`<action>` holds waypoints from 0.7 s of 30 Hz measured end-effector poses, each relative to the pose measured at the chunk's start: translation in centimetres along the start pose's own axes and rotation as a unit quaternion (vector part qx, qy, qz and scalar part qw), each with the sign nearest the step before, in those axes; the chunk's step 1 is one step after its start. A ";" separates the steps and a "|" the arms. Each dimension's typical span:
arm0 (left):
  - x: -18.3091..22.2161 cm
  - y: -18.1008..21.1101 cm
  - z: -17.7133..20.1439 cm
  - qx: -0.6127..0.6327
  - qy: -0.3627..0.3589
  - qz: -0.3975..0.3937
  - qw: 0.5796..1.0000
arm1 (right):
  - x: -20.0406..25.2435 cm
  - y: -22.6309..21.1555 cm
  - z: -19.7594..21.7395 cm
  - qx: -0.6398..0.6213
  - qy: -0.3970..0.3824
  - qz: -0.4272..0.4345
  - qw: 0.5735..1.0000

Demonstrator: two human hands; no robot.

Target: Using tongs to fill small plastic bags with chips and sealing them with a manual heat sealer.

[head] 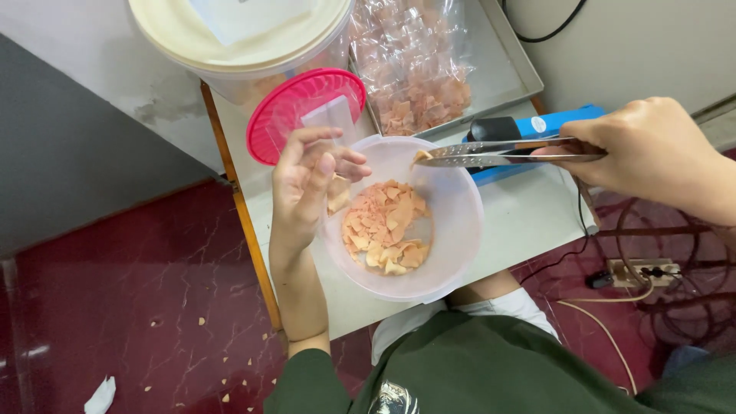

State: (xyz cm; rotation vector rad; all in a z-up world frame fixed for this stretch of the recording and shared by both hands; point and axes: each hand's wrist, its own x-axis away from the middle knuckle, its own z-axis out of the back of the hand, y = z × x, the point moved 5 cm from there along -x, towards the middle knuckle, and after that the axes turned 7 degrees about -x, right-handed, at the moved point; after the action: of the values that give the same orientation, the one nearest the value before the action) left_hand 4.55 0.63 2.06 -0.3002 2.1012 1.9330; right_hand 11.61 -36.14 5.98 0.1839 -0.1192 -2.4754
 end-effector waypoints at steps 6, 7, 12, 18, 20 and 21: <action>0.0 0.1 -0.7 -0.031 -0.046 0.006 0.998 | -0.5 -0.6 2.6 -0.049 0.051 0.019 0.997; 0.0 0.2 -0.8 -0.031 -0.046 0.005 0.998 | -0.6 -0.5 3.1 -0.048 0.051 0.019 0.997; 0.1 0.5 -2.1 -0.076 -0.128 0.027 0.989 | -1.8 -0.9 5.2 -0.052 -0.003 -0.005 0.999; 0.3 0.0 -1.0 -0.096 -0.144 0.026 0.985 | -2.2 -0.5 5.0 0.032 -0.055 -0.025 0.998; 0.6 0.3 0.5 -0.079 -0.106 0.016 0.991 | -1.9 -1.6 4.8 0.110 -0.037 -0.020 0.993; 0.7 0.5 1.4 -0.063 -0.070 0.004 0.996 | -1.7 -2.1 4.8 0.187 -0.017 -0.018 0.982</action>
State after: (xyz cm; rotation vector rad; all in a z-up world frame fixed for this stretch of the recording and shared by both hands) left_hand 3.82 2.05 2.19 -0.1744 1.9005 2.0321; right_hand 10.95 -33.25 10.62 0.3054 -0.6025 -2.4710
